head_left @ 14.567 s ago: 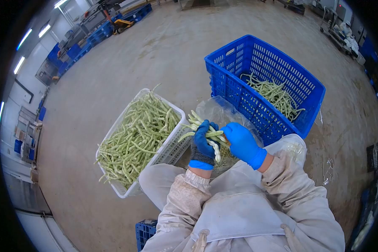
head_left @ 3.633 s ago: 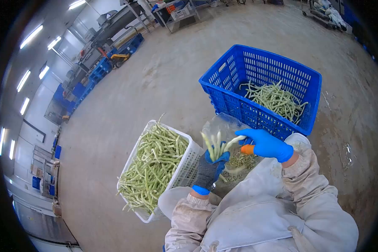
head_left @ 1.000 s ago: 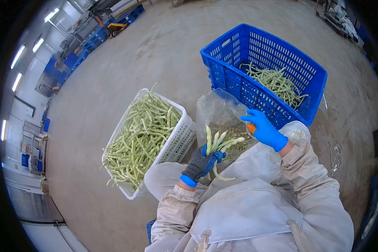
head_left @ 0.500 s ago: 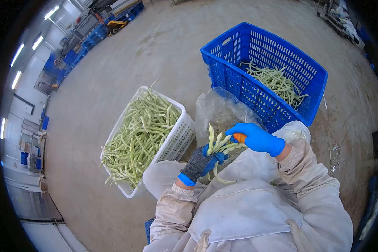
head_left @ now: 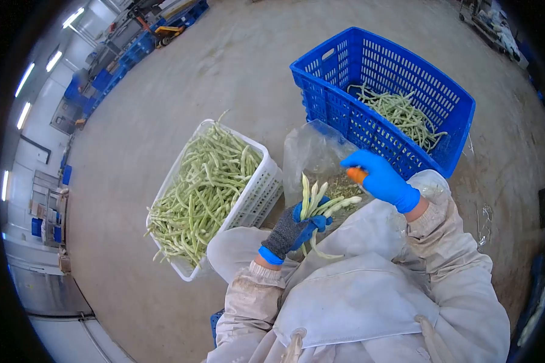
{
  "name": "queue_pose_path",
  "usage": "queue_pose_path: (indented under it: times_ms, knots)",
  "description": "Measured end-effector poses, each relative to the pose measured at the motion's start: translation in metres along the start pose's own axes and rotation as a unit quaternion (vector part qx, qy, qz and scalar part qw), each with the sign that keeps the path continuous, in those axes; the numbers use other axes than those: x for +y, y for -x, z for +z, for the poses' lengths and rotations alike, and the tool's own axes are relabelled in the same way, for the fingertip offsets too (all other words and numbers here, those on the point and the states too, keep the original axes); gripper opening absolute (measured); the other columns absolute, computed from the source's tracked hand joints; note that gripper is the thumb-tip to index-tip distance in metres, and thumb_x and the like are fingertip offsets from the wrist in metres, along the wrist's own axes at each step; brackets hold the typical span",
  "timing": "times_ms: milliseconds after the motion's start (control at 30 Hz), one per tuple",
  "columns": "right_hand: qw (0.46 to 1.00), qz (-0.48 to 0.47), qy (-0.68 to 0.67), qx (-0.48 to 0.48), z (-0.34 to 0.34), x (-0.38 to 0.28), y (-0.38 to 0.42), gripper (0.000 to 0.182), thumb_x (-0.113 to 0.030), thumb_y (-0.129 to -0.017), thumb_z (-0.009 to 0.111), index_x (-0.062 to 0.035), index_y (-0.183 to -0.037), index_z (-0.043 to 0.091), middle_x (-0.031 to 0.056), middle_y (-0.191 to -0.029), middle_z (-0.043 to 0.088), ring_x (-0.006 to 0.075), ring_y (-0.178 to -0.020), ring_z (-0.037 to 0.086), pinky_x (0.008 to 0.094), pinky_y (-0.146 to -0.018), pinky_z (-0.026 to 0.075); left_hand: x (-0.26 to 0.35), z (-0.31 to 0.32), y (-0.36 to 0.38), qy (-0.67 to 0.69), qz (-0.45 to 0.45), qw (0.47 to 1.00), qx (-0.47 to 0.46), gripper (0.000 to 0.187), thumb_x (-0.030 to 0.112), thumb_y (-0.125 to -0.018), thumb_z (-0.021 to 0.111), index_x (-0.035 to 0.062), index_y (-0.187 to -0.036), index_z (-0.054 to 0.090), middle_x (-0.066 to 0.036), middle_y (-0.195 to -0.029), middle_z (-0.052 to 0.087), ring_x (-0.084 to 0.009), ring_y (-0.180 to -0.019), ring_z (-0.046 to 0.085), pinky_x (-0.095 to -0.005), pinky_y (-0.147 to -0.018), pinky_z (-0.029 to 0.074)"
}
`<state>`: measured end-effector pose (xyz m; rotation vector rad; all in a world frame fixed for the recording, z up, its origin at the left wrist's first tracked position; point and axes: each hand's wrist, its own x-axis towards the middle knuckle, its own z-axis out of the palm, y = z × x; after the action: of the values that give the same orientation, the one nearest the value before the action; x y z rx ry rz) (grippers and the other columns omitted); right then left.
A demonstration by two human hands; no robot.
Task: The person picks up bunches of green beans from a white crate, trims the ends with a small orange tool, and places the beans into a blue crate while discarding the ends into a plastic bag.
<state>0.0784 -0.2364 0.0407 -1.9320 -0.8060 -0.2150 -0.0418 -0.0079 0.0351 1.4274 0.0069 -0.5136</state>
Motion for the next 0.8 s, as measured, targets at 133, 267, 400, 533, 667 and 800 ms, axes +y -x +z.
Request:
queue_pose_path:
  times_ms: [133,267,400,533,667,800]
  knots:
    - [0.91,0.19,-0.14,-0.342,-0.005,-0.032,-0.012,0.024,-0.007,-0.077,0.056,-0.0003,-0.098,0.066,0.0144,-0.093,0.066,0.0208,-0.085,0.061,0.0338,-0.08,0.047,0.006,0.013,-0.004,0.022,0.024,0.999,0.017,0.04,0.02,-0.085,0.061,-0.0004,-0.118,0.05,-0.009,-0.098,0.063,-0.0147,-0.085,0.06,-0.0273,-0.073,0.05]
    - [0.871,0.176,-0.225,-0.401,0.006,-0.027,0.0,0.03,-0.006,-0.079,0.056,-0.0014,-0.108,0.063,0.0144,-0.099,0.066,0.0195,-0.091,0.061,0.0325,-0.084,0.046,-0.004,0.007,-0.004,-0.049,0.025,0.998,0.042,0.036,0.019,-0.086,0.06,-0.0003,-0.115,0.052,-0.009,-0.098,0.064,-0.0146,-0.085,0.062,-0.0269,-0.073,0.051]
    - [0.918,0.13,-0.156,-0.341,0.014,-0.039,0.009,0.034,-0.003,-0.077,0.054,-0.0031,-0.109,0.062,0.0174,-0.102,0.064,0.0265,-0.091,0.062,0.0344,-0.081,0.048,0.0,0.007,-0.002,-0.041,0.012,0.999,0.032,0.034,0.018,-0.087,0.06,0.0,-0.115,0.053,-0.009,-0.099,0.064,-0.014,-0.086,0.062,-0.0269,-0.075,0.051]
    - [0.942,-0.002,0.052,-0.331,0.02,-0.042,0.018,0.029,-0.006,-0.077,0.055,-0.0051,-0.105,0.063,0.0183,-0.098,0.063,0.0319,-0.089,0.062,0.0358,-0.075,0.049,-0.003,0.009,-0.001,0.006,-0.008,1.0,0.021,0.032,0.018,-0.087,0.06,0.0009,-0.113,0.055,-0.008,-0.094,0.064,-0.0126,-0.08,0.061,-0.0261,-0.071,0.051]
    - [0.939,-0.032,0.162,-0.301,0.033,-0.043,0.032,0.023,-0.006,-0.076,0.055,-0.0055,-0.097,0.065,0.0155,-0.089,0.064,0.0324,-0.082,0.062,0.0373,-0.07,0.049,-0.008,0.004,-0.003,-0.02,0.009,1.0,0.007,0.033,0.016,-0.087,0.06,0.0001,-0.115,0.054,-0.01,-0.101,0.063,-0.0155,-0.088,0.062,-0.0285,-0.077,0.051]
    - [0.976,0.163,-0.095,-0.108,0.063,-0.001,0.05,0.015,-0.008,-0.076,0.056,-0.0047,-0.088,0.064,0.0174,-0.079,0.063,0.0355,-0.074,0.061,0.0412,-0.065,0.048,-0.008,0.003,-0.011,-0.011,-0.006,0.999,0.034,0.035,0.017,-0.087,0.06,0.0001,-0.117,0.053,-0.011,-0.103,0.063,-0.0161,-0.089,0.062,-0.0297,-0.079,0.051]
